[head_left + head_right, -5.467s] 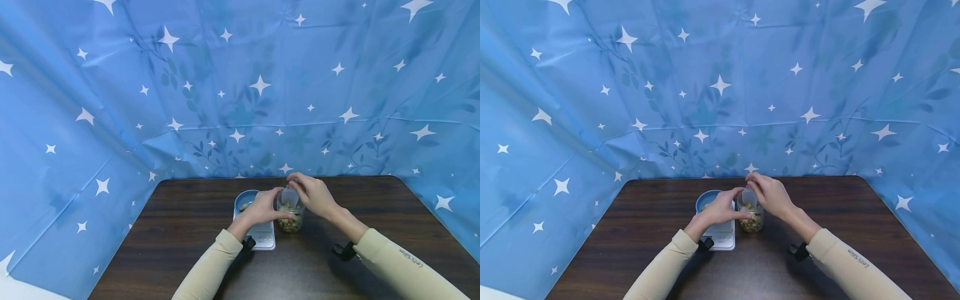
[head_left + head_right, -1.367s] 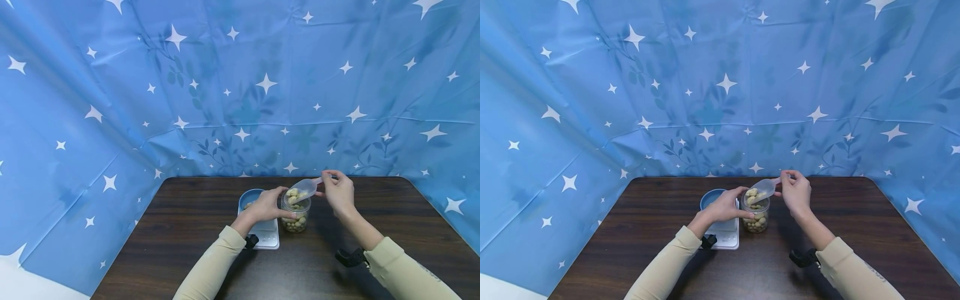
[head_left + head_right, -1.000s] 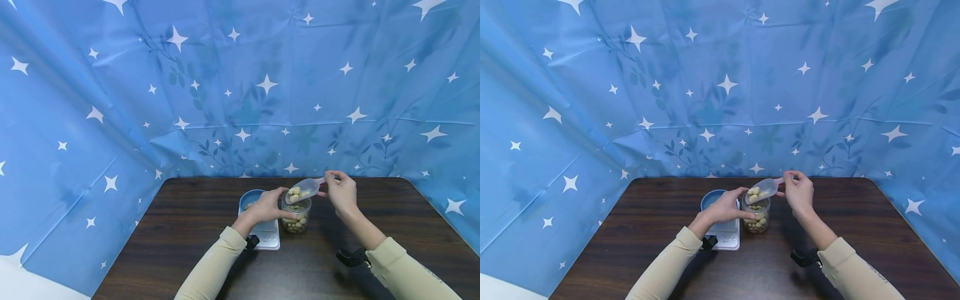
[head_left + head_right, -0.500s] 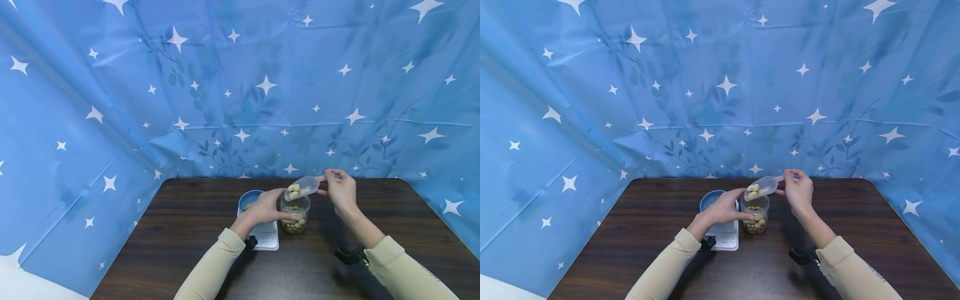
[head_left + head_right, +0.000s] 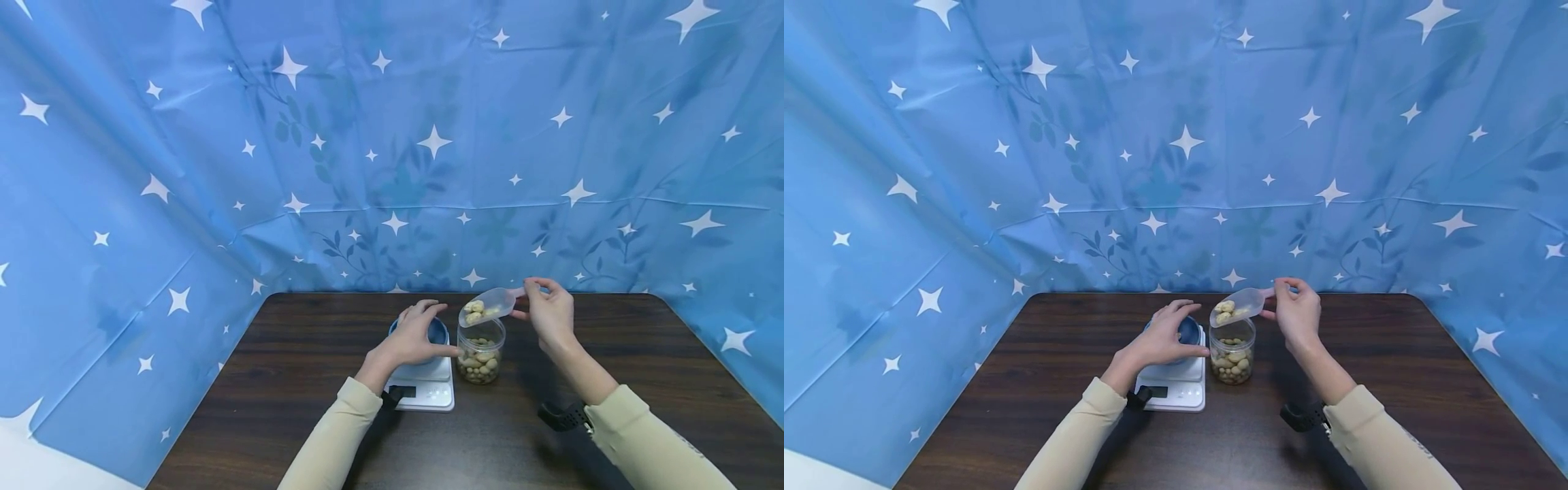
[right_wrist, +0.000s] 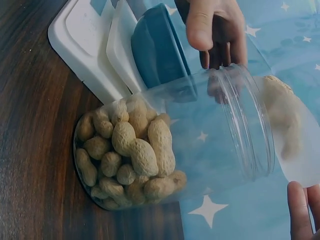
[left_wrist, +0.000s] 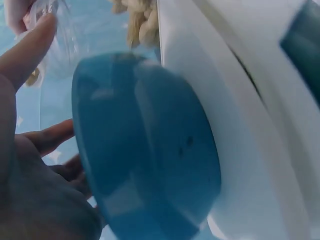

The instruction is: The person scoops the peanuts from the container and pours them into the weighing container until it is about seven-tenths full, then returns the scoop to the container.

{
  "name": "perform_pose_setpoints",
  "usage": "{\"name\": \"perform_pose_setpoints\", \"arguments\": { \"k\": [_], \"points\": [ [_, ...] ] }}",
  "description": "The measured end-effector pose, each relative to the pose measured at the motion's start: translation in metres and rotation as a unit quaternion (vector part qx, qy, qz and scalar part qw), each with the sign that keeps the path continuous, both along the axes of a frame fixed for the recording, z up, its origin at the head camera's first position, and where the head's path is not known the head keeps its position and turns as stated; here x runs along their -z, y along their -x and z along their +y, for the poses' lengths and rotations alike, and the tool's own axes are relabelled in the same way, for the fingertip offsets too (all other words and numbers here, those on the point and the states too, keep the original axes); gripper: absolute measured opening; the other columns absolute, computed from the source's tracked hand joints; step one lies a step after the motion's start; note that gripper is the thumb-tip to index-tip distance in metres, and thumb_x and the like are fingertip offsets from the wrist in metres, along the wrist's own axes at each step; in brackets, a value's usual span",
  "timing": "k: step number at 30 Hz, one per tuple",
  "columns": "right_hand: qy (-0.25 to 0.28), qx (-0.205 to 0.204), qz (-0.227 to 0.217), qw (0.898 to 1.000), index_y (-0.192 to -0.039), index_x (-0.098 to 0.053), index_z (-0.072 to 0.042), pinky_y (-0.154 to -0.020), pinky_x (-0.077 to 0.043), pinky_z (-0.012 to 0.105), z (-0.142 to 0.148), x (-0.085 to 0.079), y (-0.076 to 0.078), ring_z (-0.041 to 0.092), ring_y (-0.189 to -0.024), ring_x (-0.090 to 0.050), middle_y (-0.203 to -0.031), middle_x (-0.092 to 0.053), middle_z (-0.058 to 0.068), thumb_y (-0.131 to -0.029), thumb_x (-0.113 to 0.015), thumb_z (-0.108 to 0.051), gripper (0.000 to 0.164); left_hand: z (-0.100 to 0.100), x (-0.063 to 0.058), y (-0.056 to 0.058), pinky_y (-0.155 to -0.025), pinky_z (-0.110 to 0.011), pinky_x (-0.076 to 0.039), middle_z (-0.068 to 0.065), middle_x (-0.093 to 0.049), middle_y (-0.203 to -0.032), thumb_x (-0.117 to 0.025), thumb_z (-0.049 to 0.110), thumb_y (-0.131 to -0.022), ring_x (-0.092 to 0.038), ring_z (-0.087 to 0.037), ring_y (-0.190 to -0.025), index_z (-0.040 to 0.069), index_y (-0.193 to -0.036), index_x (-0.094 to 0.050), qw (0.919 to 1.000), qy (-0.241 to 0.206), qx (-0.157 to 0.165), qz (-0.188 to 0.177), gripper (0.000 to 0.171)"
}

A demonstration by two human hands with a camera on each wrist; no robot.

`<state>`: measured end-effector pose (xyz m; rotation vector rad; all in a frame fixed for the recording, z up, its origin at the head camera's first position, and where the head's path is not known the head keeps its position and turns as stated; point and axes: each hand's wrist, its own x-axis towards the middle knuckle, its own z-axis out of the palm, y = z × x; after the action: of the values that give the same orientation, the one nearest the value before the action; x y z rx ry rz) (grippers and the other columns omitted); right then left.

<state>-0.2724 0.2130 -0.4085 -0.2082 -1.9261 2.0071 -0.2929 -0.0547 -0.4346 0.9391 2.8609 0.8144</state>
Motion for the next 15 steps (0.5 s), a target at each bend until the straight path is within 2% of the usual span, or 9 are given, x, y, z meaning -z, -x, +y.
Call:
{"name": "perform_pose_setpoints", "arguments": {
  "k": [8,15],
  "points": [
    [-0.009,-0.008,-0.003,1.0,-0.139,-0.046,0.011,-0.069,-0.059,0.029,-0.007,0.001,0.001,0.007,-0.08,-0.071,-0.092,-0.073,0.005,-0.109,-0.051,-0.025,0.046,-0.029,0.0,-0.001,-0.12,-0.06,-0.01,-0.012,-0.023,-0.165,-0.082,0.056,-0.083,-0.019,-0.033,-0.152,0.018,-0.162,-0.033,0.9989,0.001,-0.028,-0.037,0.1],
    [-0.013,-0.016,0.004,1.0,-0.137,-0.048,0.009,-0.07,-0.06,0.03,-0.016,-0.001,0.005,0.008,-0.079,-0.07,-0.085,-0.071,0.001,-0.109,-0.051,-0.025,0.044,-0.047,0.0,0.0,-0.118,-0.062,-0.015,-0.014,-0.021,-0.166,-0.085,0.059,-0.077,-0.019,-0.04,-0.151,0.016,-0.165,-0.021,0.9968,0.01,-0.042,-0.068,0.117]
  ]
}}
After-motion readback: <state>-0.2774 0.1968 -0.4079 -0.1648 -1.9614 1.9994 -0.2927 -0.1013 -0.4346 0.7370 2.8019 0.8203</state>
